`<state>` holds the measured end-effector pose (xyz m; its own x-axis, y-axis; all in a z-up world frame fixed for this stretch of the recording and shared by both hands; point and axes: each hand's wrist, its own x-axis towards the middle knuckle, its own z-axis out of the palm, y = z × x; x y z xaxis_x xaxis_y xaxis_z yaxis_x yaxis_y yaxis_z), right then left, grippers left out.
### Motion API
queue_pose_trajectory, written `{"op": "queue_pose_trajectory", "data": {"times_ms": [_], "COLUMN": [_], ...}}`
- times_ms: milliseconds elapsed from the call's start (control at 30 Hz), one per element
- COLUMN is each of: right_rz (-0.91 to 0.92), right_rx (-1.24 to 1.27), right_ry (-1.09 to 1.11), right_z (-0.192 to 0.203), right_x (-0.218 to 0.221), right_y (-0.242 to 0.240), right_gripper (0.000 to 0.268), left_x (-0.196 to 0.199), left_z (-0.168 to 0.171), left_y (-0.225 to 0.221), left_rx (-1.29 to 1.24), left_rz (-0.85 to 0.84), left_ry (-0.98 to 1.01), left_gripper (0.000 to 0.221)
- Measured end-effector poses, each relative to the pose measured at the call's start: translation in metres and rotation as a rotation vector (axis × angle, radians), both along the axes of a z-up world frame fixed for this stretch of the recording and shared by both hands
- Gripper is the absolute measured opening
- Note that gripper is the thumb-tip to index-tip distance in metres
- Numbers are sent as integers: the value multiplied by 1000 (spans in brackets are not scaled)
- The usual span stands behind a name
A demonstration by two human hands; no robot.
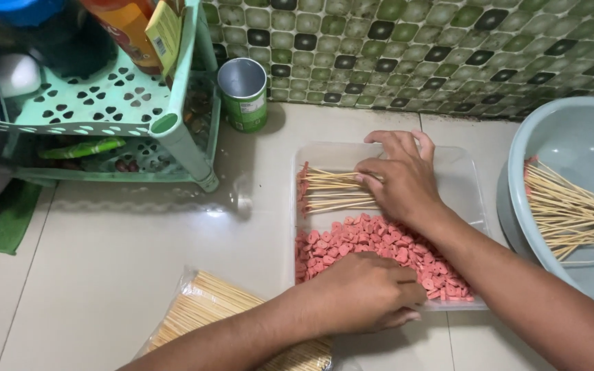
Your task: Skewering small pieces of pink food onto wooden sticks manually.
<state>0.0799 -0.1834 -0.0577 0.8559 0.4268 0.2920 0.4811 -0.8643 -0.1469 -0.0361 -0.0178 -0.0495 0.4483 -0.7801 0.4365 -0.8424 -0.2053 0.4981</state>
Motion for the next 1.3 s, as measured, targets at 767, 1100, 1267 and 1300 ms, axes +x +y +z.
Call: {"op": "queue_pose_trajectory", "data": {"times_ms": [767, 1100, 1267, 1300], "right_rz": [161, 46, 11, 20], "right_rx": [484, 858, 985, 994], "right_ry": [241, 364, 399, 397], "right_z": [43, 35, 37, 38], "right_x": [-87, -86, -86, -85], "right_y": [-67, -72, -76, -75], "right_gripper": [21, 25, 25, 25], "left_x": [21, 31, 39, 40], "left_z": [-1, -1, -7, -9], "left_y": [-4, -44, -52, -51], "left_rx": [311, 355, 383, 390], "left_rz": [143, 227, 255, 252], "left_ry": [107, -226, -197, -149], "left_gripper": [14, 21, 21, 25]}}
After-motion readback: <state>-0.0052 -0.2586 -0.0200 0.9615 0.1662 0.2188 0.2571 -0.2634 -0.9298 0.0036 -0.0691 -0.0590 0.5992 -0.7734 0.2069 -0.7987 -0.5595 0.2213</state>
